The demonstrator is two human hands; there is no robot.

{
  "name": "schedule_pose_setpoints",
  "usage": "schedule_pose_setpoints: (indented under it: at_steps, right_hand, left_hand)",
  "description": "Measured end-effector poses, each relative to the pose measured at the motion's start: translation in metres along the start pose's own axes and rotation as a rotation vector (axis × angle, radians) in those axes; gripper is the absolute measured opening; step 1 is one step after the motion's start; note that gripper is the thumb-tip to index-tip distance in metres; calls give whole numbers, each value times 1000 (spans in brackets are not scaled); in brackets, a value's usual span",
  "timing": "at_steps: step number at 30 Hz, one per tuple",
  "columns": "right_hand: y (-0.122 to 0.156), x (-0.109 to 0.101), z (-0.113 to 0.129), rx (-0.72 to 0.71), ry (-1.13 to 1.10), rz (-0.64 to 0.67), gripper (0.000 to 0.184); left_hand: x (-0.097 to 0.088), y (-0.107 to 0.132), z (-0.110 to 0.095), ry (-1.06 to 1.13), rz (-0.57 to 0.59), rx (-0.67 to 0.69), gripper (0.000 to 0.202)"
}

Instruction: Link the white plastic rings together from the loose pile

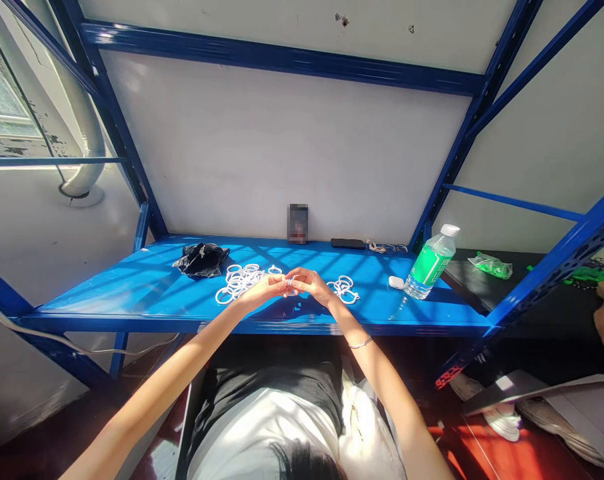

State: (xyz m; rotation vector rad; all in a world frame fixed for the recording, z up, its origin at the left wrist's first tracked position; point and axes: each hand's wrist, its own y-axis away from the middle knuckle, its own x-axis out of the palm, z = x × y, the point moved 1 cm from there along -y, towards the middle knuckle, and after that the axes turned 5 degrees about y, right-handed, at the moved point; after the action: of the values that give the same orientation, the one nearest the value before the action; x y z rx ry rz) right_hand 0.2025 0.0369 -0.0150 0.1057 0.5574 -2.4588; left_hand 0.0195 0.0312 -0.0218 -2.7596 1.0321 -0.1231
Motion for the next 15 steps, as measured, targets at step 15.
schedule_pose_setpoints:
  at_steps: [15]
  right_hand:
    - [-4,7,1,-80,99,-159,27]
  left_hand:
    - [2,-2,-5,-12,-304,71,39]
